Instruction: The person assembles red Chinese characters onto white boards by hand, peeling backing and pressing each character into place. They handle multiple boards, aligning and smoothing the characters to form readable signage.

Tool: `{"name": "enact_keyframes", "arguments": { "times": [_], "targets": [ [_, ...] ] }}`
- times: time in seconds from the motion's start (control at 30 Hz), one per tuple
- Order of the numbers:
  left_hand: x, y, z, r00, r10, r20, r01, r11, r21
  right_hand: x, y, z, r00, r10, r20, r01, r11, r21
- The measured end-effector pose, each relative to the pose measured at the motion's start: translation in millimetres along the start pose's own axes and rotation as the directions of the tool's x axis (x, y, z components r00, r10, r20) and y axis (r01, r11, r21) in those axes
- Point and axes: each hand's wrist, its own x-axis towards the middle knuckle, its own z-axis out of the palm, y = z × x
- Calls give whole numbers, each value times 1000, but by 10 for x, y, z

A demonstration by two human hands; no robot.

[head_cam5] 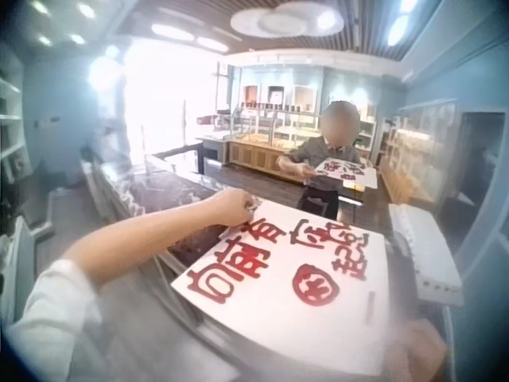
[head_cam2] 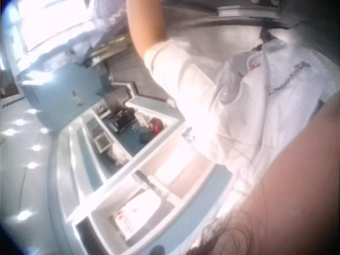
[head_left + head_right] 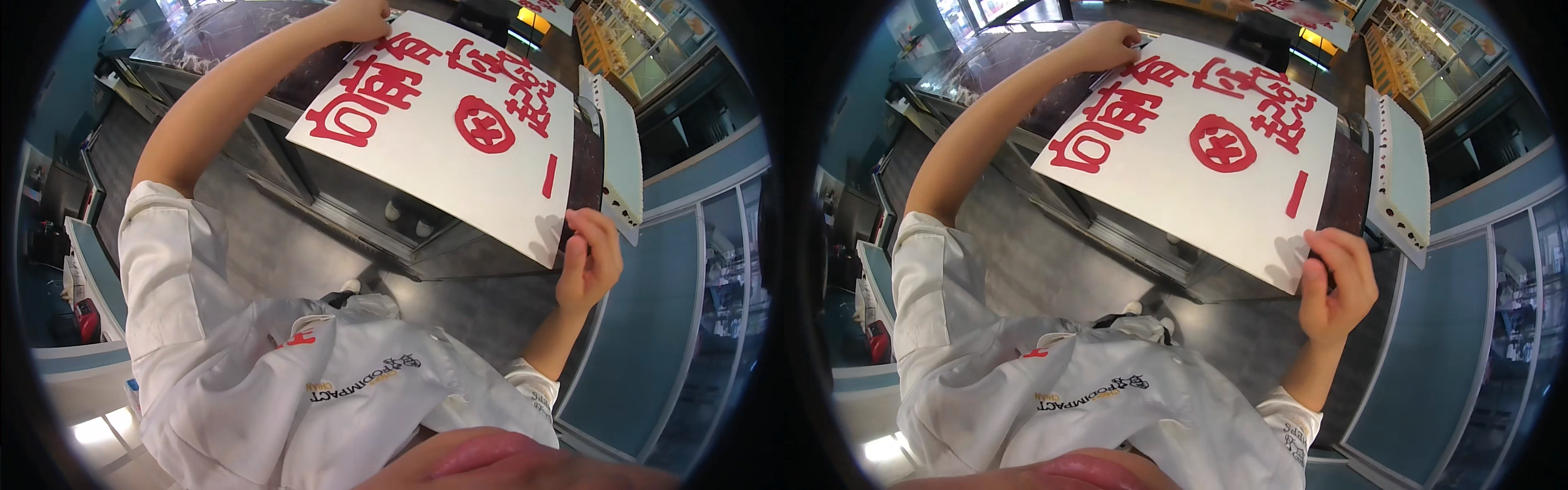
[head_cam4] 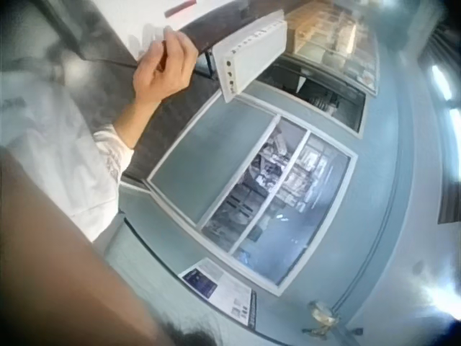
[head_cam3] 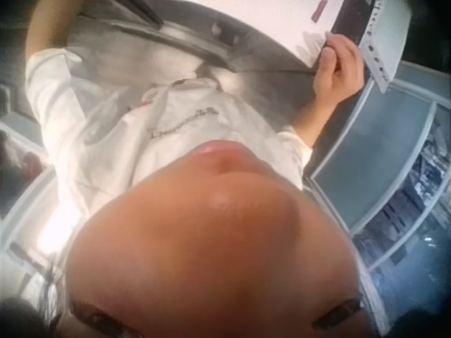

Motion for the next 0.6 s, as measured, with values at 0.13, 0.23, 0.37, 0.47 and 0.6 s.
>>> {"name": "enact_keyframes", "arguments": {
  "times": [0.13,0.23,0.37,0.47,0.6],
  "targets": [
    [-36,-145,14,1000,-2,-6,2,999,-52,4,16,36,992,123,-35,-121,991,55],
    [-70,-58,-320,999,11,43,-12,999,31,-15,-14,52,990,125,-61,-127,992,-28],
    [33,-694,-201,992,-110,55,98,976,196,3,-13,126,994,81,-72,-88,991,-101],
    [96,-1791,8,999,-28,-28,34,972,233,-3,-13,145,994,75,-75,-83,989,-121],
    [6,-2757,21,998,-23,-64,43,944,326,18,2,139,993,104,-61,-110,989,-104]
  ]
}}
